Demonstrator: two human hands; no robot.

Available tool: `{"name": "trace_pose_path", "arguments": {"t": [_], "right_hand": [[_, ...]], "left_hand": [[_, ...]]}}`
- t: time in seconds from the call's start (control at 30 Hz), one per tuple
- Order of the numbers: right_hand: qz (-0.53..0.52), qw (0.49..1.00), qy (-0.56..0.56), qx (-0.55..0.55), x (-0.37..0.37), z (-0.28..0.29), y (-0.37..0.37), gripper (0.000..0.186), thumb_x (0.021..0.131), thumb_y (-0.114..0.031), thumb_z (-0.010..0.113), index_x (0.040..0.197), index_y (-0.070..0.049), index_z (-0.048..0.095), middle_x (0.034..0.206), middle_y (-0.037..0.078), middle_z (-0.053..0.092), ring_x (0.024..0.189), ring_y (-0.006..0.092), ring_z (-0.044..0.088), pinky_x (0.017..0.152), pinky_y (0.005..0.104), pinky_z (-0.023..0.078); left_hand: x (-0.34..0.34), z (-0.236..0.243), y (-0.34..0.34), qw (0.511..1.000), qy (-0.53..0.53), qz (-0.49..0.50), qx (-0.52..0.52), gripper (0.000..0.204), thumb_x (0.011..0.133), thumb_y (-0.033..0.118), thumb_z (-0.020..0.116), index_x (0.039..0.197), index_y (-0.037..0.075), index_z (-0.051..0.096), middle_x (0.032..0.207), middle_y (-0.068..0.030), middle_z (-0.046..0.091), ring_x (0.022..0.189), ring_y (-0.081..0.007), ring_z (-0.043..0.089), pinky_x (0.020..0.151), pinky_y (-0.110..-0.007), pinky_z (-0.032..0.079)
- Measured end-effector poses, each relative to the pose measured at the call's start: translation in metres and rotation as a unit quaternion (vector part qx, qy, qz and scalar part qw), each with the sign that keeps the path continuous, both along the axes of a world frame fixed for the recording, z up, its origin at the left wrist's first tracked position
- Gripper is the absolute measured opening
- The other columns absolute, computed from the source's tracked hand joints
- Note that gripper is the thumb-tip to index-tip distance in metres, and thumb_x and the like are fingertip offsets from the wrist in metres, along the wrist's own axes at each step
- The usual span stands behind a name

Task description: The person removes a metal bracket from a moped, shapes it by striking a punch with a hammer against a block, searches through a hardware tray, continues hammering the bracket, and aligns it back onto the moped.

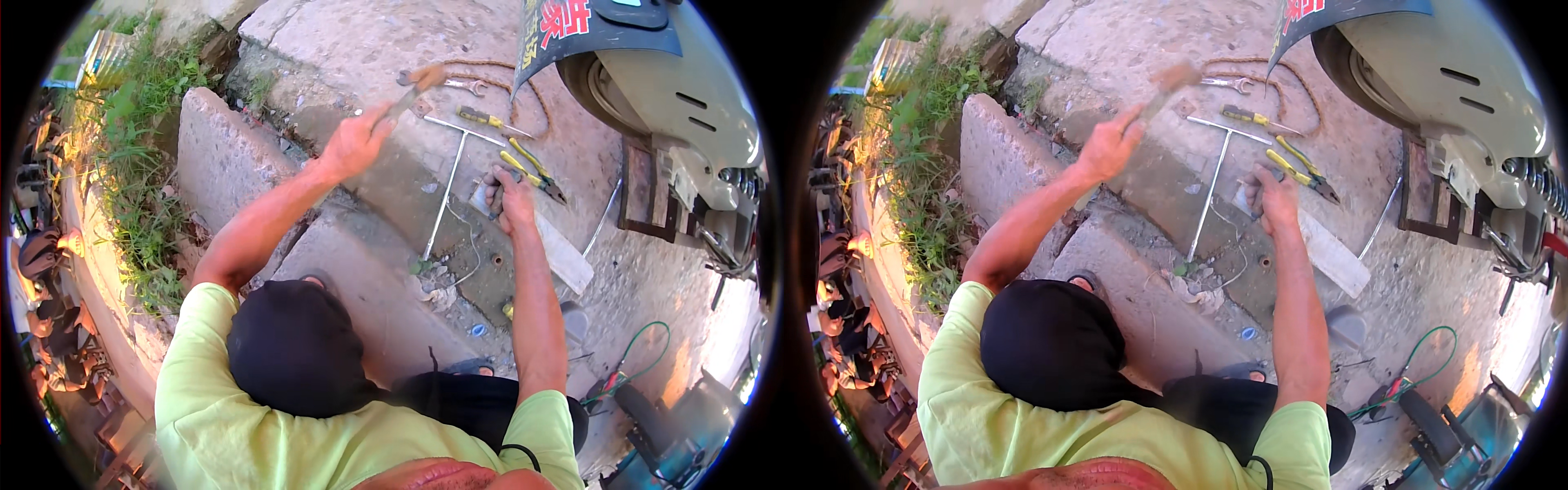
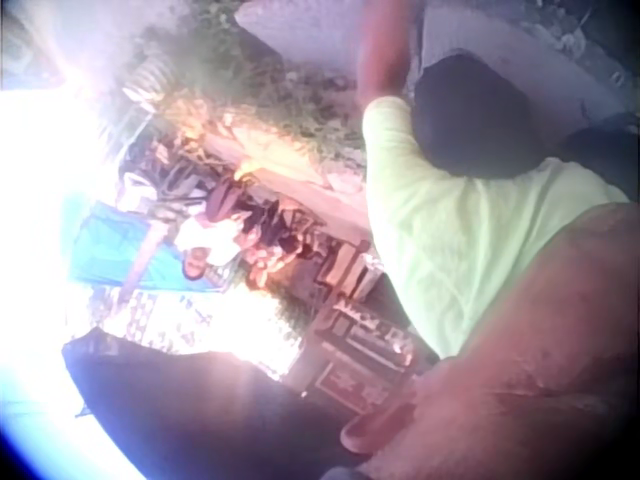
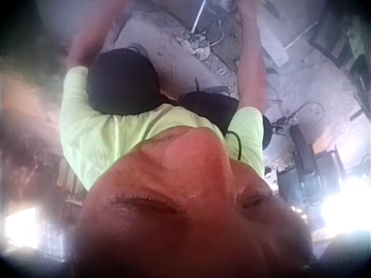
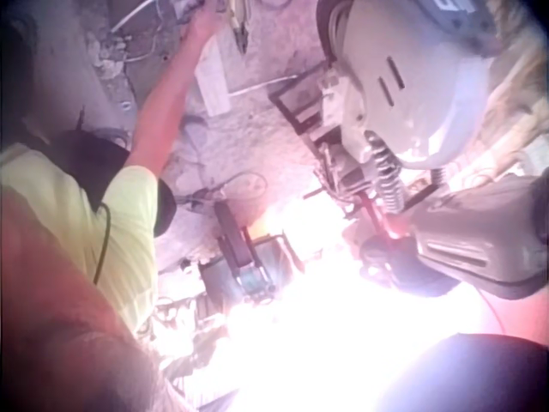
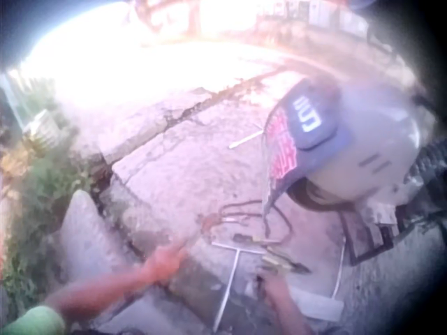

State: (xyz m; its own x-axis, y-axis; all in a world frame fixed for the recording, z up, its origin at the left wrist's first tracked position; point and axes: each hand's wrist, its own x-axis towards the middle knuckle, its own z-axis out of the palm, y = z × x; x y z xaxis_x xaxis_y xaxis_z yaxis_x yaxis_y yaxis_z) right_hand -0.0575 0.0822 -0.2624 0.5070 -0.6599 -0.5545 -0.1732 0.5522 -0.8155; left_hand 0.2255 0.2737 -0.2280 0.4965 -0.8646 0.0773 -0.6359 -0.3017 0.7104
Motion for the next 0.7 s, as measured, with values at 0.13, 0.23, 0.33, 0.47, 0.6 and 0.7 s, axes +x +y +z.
{"name": "trace_pose_path", "arguments": {"t": [0.13,0.23,0.33,0.47,0.6,0.7], "right_hand": [[-0.008,1.0,0.024,-0.012,-0.001,-0.003,-0.004,0.026,0.093,-0.021,0.07,0.109,-0.001,0.063,0.077,0.009,0.067,0.055,0.0147,0.061,0.047,0.0281,0.048],[-0.018,1.0,0.012,-0.013,-0.005,-0.003,-0.003,0.028,0.093,-0.02,0.071,0.111,0.0,0.062,0.079,0.01,0.068,0.055,0.0149,0.061,0.047,0.0283,0.049],[-0.027,1.0,0.01,-0.005,-0.01,-0.002,-0.002,0.029,0.093,-0.02,0.071,0.112,0.0,0.062,0.08,0.01,0.068,0.056,0.015,0.062,0.048,0.0289,0.049],[-0.012,1.0,0.013,0.015,-0.006,-0.008,-0.008,0.029,0.093,-0.02,0.071,0.112,0.0,0.061,0.082,0.011,0.069,0.057,0.0147,0.062,0.048,0.0296,0.05],[-0.024,1.0,0.019,-0.005,0.001,-0.007,-0.001,0.028,0.094,-0.02,0.07,0.111,-0.001,0.061,0.082,0.01,0.069,0.057,0.0146,0.062,0.048,0.0291,0.05],[-0.011,1.0,0.01,-0.015,-0.001,0.004,-0.001,0.021,0.096,-0.021,0.068,0.106,-0.003,0.062,0.081,0.007,0.066,0.059,0.0134,0.061,0.05,0.0285,0.05]], "left_hand": [[-0.001,0.004,-0.001,0.987,0.032,0.001,0.16,0.047,0.104,0.036,0.053,0.137,0.003,0.06,0.114,-0.0246,0.071,0.107,-0.04,0.069,0.093,-0.044,0.051],[-0.007,0.032,-0.005,0.987,0.083,0.024,0.138,0.047,0.103,0.035,0.054,0.136,0.001,0.06,0.115,-0.0258,0.07,0.109,-0.0406,0.068,0.094,-0.044,0.051],[-0.011,0.054,-0.011,0.996,0.071,0.005,0.052,0.048,0.104,0.036,0.053,0.135,0.0,0.06,0.113,-0.0255,0.07,0.108,-0.0392,0.068,0.094,-0.043,0.051],[-0.011,0.018,-0.002,0.992,0.111,0.04,0.034,0.048,0.103,0.038,0.052,0.133,0.002,0.061,0.114,-0.0308,0.067,0.115,-0.0483,0.063,0.097,-0.05,0.05],[0.005,-0.018,0.006,0.993,0.047,0.041,0.098,0.049,0.103,0.039,0.052,0.133,0.002,0.06,0.111,-0.0312,0.067,0.111,-0.0468,0.065,0.093,-0.05,0.051],[-0.006,0.022,0.003,0.987,0.112,0.07,0.087,0.05,0.103,0.04,0.052,0.134,0.002,0.059,0.113,-0.0317,0.067,0.112,-0.0463,0.065,0.095,-0.05,0.05]]}}
